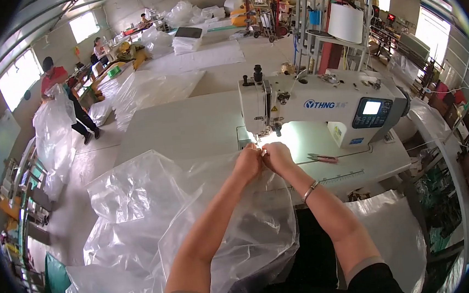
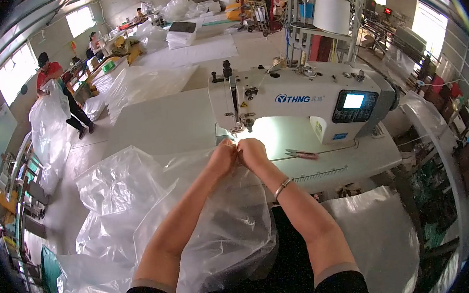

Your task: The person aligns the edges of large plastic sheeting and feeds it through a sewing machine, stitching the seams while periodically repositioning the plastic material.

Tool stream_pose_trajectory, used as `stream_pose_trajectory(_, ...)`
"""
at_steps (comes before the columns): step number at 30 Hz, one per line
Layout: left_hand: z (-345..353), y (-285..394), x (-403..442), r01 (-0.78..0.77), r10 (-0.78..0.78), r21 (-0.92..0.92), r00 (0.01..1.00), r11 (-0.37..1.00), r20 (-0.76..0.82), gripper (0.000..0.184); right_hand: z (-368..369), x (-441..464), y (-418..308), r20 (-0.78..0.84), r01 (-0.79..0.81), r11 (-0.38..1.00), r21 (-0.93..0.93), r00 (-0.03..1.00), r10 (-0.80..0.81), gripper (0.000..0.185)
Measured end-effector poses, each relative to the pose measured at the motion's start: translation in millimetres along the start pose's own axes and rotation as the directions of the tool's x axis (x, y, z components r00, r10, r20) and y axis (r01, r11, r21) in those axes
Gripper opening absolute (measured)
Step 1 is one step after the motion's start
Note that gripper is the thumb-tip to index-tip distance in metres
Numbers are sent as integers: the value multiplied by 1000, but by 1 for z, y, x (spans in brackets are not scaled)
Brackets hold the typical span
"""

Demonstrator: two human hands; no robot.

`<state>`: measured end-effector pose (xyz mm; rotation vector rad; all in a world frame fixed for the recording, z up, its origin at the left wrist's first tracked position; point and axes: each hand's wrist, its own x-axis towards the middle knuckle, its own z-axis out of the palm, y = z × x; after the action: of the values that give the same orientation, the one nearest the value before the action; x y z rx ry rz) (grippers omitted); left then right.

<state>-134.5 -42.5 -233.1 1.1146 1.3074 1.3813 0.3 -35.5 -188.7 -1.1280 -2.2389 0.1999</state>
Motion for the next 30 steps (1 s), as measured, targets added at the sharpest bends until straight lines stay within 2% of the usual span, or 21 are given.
stream_pose_trajectory(1,-10,19,-10,-215,183,388,976,897,117,13,1,0,0,-1,-1,1000,-1,1000,1,7)
stream_pose_trajectory(2,-13,35,-20,-417,297,674,909,610,293,15,4,-1,1,17,48,998,-40,999,-47,9)
stream_pose_trajectory(3,-9,38,-24,-420,300,670,907,612,295,15,7,-1,3,36,99,992,-79,995,-96,10)
stream_pose_trajectory(5,-4,40,-30,-136,190,442,978,887,-81,22,8,2,2,103,116,983,-142,989,-102,10)
stream_pose_trajectory(6,-3,39,-30,-135,189,441,979,887,-80,22,6,3,-2,136,41,999,-1,990,-41,9)
stream_pose_trajectory(7,-2,39,-30,-293,344,430,938,854,-45,23,3,3,-6,178,-43,990,137,984,18,8)
stream_pose_trajectory(8,-1,37,-29,-443,491,414,871,795,-11,24,-4,5,-17,199,-156,977,145,972,126,12)
stream_pose_trajectory(9,-1,35,-27,-445,491,413,871,794,-5,24,-10,2,-18,196,-161,976,144,972,131,12)
stream_pose_trajectory(11,-2,34,-25,-396,396,288,916,872,63,23,-19,-3,-17,230,101,981,-164,971,-61,18)
stream_pose_trajectory(12,-5,35,-25,-398,397,289,916,871,66,23,-24,-7,-17,227,99,981,-164,972,-60,18)
stream_pose_trajectory(14,-12,37,-24,-572,482,595,814,564,326,16,-32,-21,-19,146,-31,999,11,989,29,19)
stream_pose_trajectory(15,-12,38,-25,-573,480,595,813,563,329,16,-35,-30,-21,145,-34,999,12,989,32,19)
stream_pose_trajectory(17,-11,41,-25,-594,475,649,794,475,378,10,-40,-53,-25,77,-80,997,-6,994,80,16)
stream_pose_trajectory(19,-13,40,-19,-584,441,633,808,508,390,9,-40,-70,-27,66,-95,996,3,993,94,16)
stream_pose_trajectory(21,-13,44,-16,-619,422,709,773,338,474,10,-39,-80,-29,55,-107,994,14,993,106,16)
stream_pose_trajectory(23,-14,53,-18,-633,395,702,766,326,508,9,-39,-83,-34,-29,34,998,-55,999,-35,16)
stream_pose_trajectory(24,-14,58,-21,-646,367,694,758,317,539,9,-43,-80,-33,-29,31,998,-53,999,-32,16)
stream_pose_trajectory(26,-14,62,-22,-635,337,723,767,272,546,9,-55,-65,-28,94,-109,989,104,991,99,30)
stream_pose_trajectory(27,-15,62,-22,-622,309,750,775,226,550,10,-53,-57,-23,94,-110,989,103,991,100,30)
stream_pose_trajectory(29,-16,63,-21,-627,308,748,771,218,557,10,-47,-43,-14,122,-303,932,197,951,283,32)
stream_pose_trajectory(30,-16,63,-21,-632,307,746,767,210,563,11,-48,-40,-16,162,-336,912,235,939,304,29)
